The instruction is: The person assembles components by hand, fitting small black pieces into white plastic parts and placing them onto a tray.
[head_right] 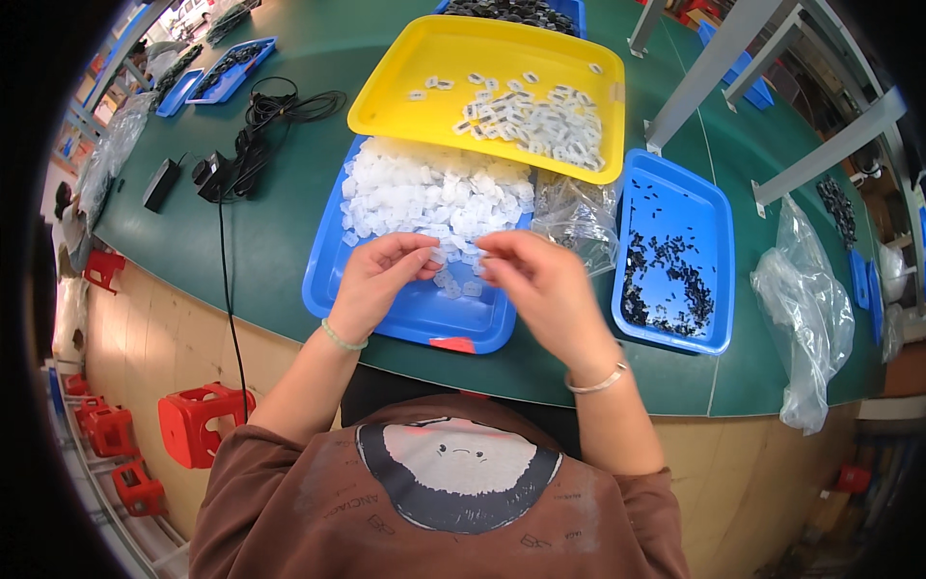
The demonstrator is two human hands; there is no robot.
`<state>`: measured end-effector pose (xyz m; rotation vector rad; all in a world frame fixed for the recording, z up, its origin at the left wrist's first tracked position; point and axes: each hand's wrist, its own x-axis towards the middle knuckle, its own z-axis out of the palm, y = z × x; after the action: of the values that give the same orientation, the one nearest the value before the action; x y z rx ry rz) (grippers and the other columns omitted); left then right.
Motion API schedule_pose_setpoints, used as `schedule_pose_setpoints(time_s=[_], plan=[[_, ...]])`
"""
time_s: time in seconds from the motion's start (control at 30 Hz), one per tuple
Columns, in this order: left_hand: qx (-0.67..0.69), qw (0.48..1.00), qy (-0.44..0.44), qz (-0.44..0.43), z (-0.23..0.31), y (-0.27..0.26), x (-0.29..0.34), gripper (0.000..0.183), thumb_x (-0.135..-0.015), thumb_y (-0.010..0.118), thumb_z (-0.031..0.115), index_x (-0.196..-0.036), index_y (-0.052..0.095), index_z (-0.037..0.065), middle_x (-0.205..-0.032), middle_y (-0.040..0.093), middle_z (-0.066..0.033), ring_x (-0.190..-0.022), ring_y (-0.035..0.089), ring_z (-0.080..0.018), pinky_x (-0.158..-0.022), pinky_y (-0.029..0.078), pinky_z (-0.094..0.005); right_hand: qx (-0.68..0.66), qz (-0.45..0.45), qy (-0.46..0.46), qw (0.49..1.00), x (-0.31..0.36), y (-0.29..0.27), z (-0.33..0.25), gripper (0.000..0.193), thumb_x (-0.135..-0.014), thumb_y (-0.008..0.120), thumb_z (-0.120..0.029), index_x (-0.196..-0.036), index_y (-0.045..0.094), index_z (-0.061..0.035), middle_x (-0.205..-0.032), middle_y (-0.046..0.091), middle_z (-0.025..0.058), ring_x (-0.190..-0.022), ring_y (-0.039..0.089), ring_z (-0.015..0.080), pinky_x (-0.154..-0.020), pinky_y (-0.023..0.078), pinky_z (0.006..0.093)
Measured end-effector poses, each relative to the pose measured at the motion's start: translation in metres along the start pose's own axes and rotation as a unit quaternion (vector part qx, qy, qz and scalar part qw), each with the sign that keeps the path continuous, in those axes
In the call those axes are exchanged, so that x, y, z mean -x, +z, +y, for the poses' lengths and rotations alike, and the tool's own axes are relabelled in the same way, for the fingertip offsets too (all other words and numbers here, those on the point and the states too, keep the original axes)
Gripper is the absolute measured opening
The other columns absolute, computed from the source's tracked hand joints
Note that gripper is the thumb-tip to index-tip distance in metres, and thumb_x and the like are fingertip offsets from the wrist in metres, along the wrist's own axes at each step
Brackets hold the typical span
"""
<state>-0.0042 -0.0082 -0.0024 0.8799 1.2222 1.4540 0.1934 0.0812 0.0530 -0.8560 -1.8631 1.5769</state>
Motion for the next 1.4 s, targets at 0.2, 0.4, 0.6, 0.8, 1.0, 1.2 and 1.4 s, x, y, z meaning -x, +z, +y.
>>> schedule_pose_setpoints(time_s=[0.2,0.4,0.6,0.8,1.0,1.2,1.4], plan=[[0.03,0.999,0.014,0.012,0.0,0.001,0.0,0.019,-0.093,0.057,0.007,-0.108,0.06,-0.004,-0.096,0.067,-0.0092,-0.089,0.064,-0.0133,-0.08,0.052,-0.0248,0.051,-0.003,-0.094,0.994,-0.023,0.035,0.029,0.01,-0.091,0.058,-0.002,-0.1,0.061,0.0004,-0.09,0.063,0.0016,-0.079,0.06,0.0085,-0.074,0.051,0.0219],[0.036,0.999,0.009,0.021,-0.001,0.0,-0.001,0.017,-0.093,0.058,0.006,-0.106,0.061,-0.003,-0.094,0.066,-0.0076,-0.086,0.065,-0.0129,-0.08,0.053,-0.0248,-0.054,-0.002,-0.031,0.998,-0.021,0.039,0.04,0.01,-0.09,0.058,-0.002,-0.098,0.062,0.0002,-0.093,0.058,0.0032,-0.078,0.059,0.0098,-0.072,0.049,0.0228],[0.036,0.999,0.012,0.009,-0.004,-0.002,-0.002,0.017,-0.093,0.056,0.005,-0.107,0.06,-0.004,-0.098,0.065,-0.0084,-0.09,0.065,-0.015,-0.081,0.053,-0.025,-0.052,0.018,-0.037,0.998,-0.021,0.038,0.04,0.009,-0.09,0.058,-0.001,-0.098,0.062,0.0004,-0.094,0.058,0.003,-0.079,0.059,0.0097,-0.072,0.049,0.022],[0.042,0.999,0.001,0.015,-0.003,0.0,-0.002,0.017,-0.093,0.058,0.007,-0.107,0.061,-0.003,-0.095,0.066,-0.0077,-0.088,0.064,-0.013,-0.079,0.052,-0.0242,-0.053,0.03,-0.033,0.998,-0.018,0.043,0.043,0.008,-0.087,0.062,-0.002,-0.095,0.062,-0.0001,-0.088,0.059,0.0019,-0.076,0.06,0.0093,-0.069,0.05,0.0228],[0.007,1.0,-0.001,-0.009,0.001,-0.001,-0.001,0.017,-0.091,0.062,0.009,-0.105,0.061,-0.002,-0.096,0.066,-0.0063,-0.085,0.063,-0.011,-0.077,0.051,-0.0232,0.077,0.076,-0.128,0.986,-0.02,0.047,0.038,0.006,-0.083,0.067,-0.001,-0.087,0.063,-0.0008,-0.083,0.06,0.0039,-0.069,0.059,0.0113,-0.064,0.049,0.0238],[0.025,1.0,-0.007,-0.007,0.002,-0.001,-0.001,0.016,-0.091,0.062,0.008,-0.103,0.061,-0.001,-0.096,0.066,-0.006,-0.085,0.063,-0.0105,-0.078,0.052,-0.0241,0.059,0.091,-0.09,0.99,-0.02,0.048,0.039,0.007,-0.082,0.069,-0.003,-0.085,0.063,-0.0007,-0.082,0.06,0.005,-0.068,0.058,0.0114,-0.062,0.048,0.024],[0.051,0.999,0.008,-0.015,-0.001,-0.001,-0.001,0.015,-0.091,0.06,0.005,-0.104,0.059,-0.001,-0.099,0.065,-0.0065,-0.089,0.063,-0.011,-0.08,0.052,-0.0246,0.032,0.099,-0.075,0.992,-0.021,0.05,0.039,0.008,-0.082,0.068,-0.003,-0.086,0.062,-0.0003,-0.082,0.062,0.0051,-0.069,0.059,0.0103,-0.062,0.049,0.0234]])
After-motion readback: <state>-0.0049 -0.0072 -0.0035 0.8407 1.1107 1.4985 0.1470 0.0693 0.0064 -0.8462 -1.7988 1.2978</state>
